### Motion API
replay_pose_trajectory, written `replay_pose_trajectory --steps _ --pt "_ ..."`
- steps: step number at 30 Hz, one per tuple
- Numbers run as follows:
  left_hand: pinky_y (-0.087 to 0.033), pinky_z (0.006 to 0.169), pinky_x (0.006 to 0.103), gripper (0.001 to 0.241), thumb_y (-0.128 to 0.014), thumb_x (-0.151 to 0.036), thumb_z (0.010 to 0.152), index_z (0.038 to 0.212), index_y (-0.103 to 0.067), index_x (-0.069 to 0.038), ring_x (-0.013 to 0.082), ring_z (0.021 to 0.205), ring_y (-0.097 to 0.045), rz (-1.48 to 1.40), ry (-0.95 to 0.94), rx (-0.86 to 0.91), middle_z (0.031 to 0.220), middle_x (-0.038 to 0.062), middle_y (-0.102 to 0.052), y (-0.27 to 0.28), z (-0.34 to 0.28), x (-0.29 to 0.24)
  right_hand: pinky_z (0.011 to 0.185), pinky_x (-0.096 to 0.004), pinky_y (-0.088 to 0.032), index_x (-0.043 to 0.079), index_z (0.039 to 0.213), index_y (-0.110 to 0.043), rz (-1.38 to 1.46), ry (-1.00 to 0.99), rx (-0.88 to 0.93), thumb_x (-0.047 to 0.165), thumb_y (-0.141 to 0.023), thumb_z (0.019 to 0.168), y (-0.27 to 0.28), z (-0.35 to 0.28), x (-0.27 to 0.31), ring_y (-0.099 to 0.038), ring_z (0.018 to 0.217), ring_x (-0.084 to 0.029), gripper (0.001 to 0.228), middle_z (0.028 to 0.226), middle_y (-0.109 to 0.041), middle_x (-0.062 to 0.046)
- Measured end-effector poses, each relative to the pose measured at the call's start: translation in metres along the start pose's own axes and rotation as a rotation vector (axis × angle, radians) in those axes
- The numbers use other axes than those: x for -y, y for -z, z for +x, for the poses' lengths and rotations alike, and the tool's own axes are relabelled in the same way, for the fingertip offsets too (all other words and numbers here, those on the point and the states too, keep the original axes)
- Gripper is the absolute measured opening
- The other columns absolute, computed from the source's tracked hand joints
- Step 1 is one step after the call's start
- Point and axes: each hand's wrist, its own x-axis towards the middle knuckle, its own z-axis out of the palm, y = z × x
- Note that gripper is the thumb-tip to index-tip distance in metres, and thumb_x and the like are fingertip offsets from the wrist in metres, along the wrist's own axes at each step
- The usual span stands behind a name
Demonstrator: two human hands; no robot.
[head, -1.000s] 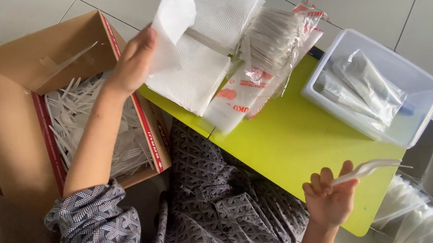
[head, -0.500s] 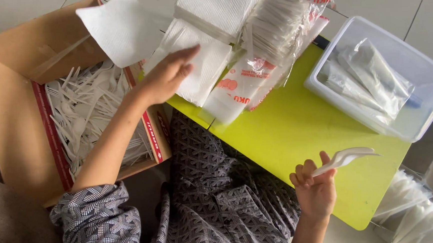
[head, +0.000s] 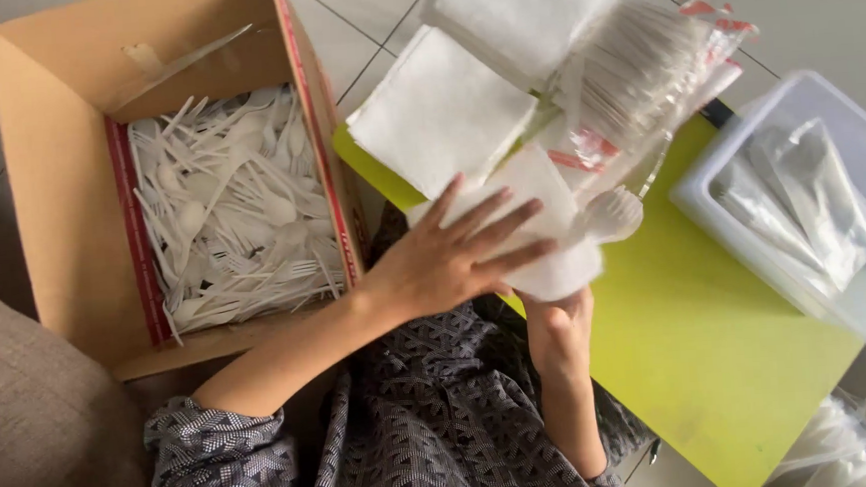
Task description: Wrapping plastic spoons and forks in paper napkins and organizing them into a plastic container.
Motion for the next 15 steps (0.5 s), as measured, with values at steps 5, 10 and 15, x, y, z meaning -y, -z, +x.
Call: replay_pose_trajectory --steps 5,10,15 --pt "-0.025 0.127 0.0645 0.075 -0.06 -0.071 0.104 0.161 -0.017 -0.049 0.0261 0.157 -0.025 0.153 -0.019 0.06 0.17 0.003 -0.012 0.016 -0.019 0.027 0.099 -0.038 -0.05 -0.004 0.143 -0.046 -0.232 -0.11 -0.36 -0.004 -0.066 0.082 -0.025 0.025 -0.009 -0.062 0.112 -0.028 0.064 0.126 -0.061 -0.017" --pt "-0.037 0.129 0.0545 0.076 -0.064 -0.05 0.106 0.162 -0.019 -0.024 0.0202 0.118 -0.068 -0.315 0.172 -0.283 0.168 0.009 -0.031 0.021 -0.021 0.126 0.096 -0.041 -0.055 -0.011 0.132 -0.055 -0.046 -0.115 -0.135 -0.003 -0.059 0.092 0.007 0.035 -0.012 -0.069 0.1 -0.029 0.041 0.117 -0.068 -0.023" --pt "-0.052 0.096 0.0405 0.038 -0.063 -0.015 0.103 0.13 -0.044 0.002 0.0338 0.116 -0.056 -0.055 0.399 -0.111 0.129 0.023 -0.052 0.025 0.015 0.259 0.085 -0.039 -0.058 -0.004 0.148 -0.043 0.289 -0.168 0.111 0.002 -0.058 0.089 -0.005 0.064 -0.013 -0.067 0.1 -0.029 0.061 0.119 -0.065 -0.02"
